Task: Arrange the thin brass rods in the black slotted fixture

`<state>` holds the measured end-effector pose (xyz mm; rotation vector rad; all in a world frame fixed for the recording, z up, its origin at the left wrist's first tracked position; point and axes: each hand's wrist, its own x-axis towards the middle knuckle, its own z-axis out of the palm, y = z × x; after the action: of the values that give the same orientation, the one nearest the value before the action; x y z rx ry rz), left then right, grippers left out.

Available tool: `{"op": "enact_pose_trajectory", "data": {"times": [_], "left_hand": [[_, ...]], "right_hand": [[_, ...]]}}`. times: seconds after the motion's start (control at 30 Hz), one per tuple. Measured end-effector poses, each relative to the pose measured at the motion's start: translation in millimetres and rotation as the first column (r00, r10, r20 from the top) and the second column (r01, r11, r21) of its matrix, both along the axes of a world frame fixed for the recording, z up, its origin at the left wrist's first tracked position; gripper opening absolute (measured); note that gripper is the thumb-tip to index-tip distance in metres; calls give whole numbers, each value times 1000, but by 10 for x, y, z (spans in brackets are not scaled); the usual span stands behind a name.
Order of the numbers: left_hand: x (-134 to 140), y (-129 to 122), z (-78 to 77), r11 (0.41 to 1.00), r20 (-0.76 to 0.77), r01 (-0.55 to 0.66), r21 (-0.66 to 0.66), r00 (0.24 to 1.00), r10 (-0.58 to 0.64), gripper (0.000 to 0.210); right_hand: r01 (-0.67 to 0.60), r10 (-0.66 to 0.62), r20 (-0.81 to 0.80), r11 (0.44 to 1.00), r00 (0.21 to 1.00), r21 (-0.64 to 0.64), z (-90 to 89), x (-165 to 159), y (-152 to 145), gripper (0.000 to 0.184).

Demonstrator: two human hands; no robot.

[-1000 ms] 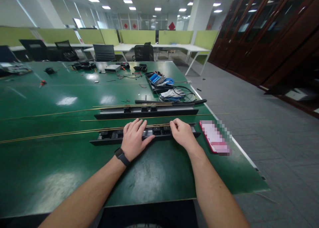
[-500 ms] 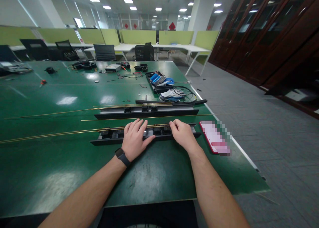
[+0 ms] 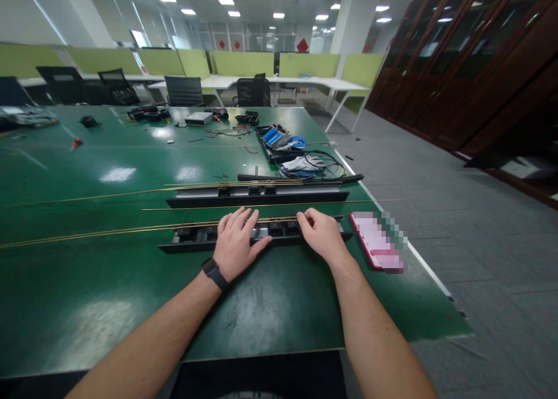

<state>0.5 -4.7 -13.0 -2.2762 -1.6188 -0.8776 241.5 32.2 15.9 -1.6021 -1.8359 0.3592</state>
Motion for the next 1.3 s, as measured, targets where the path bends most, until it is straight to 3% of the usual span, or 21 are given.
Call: {"op": "enact_pose_trajectory", "data": {"times": [0.37, 0.7, 1.3], "left_hand": [[3, 4, 10, 1000, 7, -2, -4, 1000, 2, 62], [12, -6, 19, 1000, 2, 1, -3, 1000, -1, 62], [6, -6, 20, 1000, 11, 4, -19, 1000, -4, 61]], "right_hand": [[58, -58, 13, 998, 998, 8, -55, 71, 38, 40], [-37, 37, 11, 999, 999, 27, -25, 17, 7, 42], [44, -44, 29, 999, 999, 28, -20, 29, 10, 47]]}}
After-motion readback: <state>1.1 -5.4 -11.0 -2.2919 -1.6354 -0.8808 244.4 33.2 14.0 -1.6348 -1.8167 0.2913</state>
